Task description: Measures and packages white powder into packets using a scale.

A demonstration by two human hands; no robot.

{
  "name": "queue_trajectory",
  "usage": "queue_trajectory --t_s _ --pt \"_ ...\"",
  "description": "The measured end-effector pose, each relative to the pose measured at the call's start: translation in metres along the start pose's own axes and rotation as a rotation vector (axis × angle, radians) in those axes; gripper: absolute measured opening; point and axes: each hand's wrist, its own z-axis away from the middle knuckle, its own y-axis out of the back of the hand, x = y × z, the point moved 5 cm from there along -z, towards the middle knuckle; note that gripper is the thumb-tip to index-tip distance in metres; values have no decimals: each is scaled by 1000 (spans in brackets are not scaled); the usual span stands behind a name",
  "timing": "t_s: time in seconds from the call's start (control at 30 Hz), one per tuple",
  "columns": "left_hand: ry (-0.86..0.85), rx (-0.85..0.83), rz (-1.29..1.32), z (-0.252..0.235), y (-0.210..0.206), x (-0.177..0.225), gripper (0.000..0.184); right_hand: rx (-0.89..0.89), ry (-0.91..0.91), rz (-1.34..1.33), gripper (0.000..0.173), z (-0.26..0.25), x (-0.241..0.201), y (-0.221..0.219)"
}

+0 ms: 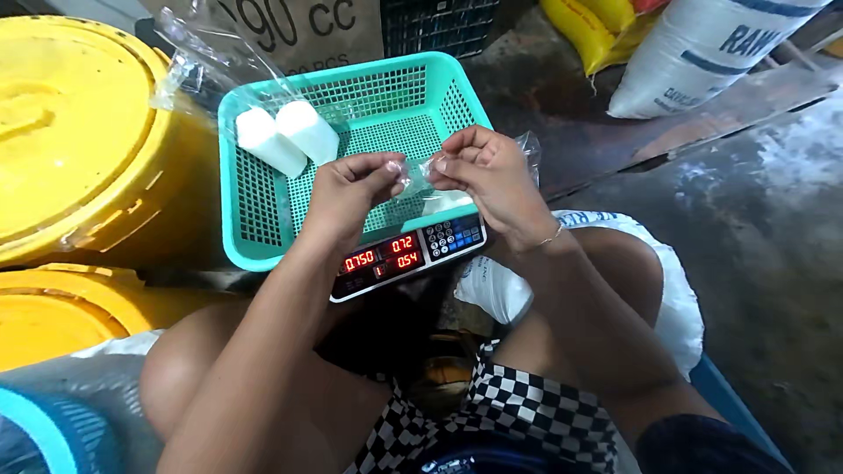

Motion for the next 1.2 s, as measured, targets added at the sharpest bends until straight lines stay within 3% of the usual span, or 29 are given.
queue_trajectory --t_s 0.07,0.13,0.4,0.53,0.6,0.63,0.8,0.87,0.93,1.0,1.07,1.2 --pt "99 -33 297 1 -2 2 17 -56 -144 -216 20 1 1 0" --pt "134 -66 404 0 -3 3 20 -67 -227 -365 22 2 4 -2" --pt "92 -262 310 -13 17 -2 26 71 -264 -663 27 -4 13 1" --pt "35 -535 491 -7 2 0 32 -108 -228 -781 33 -4 11 -1" --pt "-36 -608 401 -8 1 1 23 -192 -184 -776 33 -4 10 -4" --pt "-82 -565 279 -9 2 0 17 -192 -179 -735 32 -4 10 -4" --pt "-265 25 -341 -6 4 9 38 -290 -137 -386 16 1 12 -18" --pt "-379 196 -555 -1 3 14 33 -291 -20 -206 25 5 7 -27" --pt "-437 299 -764 6 -1 18 28 -164 154 116 32 9 2 -30" --pt "-466 271 -904 11 -5 22 27 35 330 456 27 12 -1 -26" --pt "-527 134 -990 14 -12 23 22 159 368 676 22 10 -1 -18" --pt "-747 -180 -1026 20 -26 26 14 151 323 819 22 -4 -6 1"
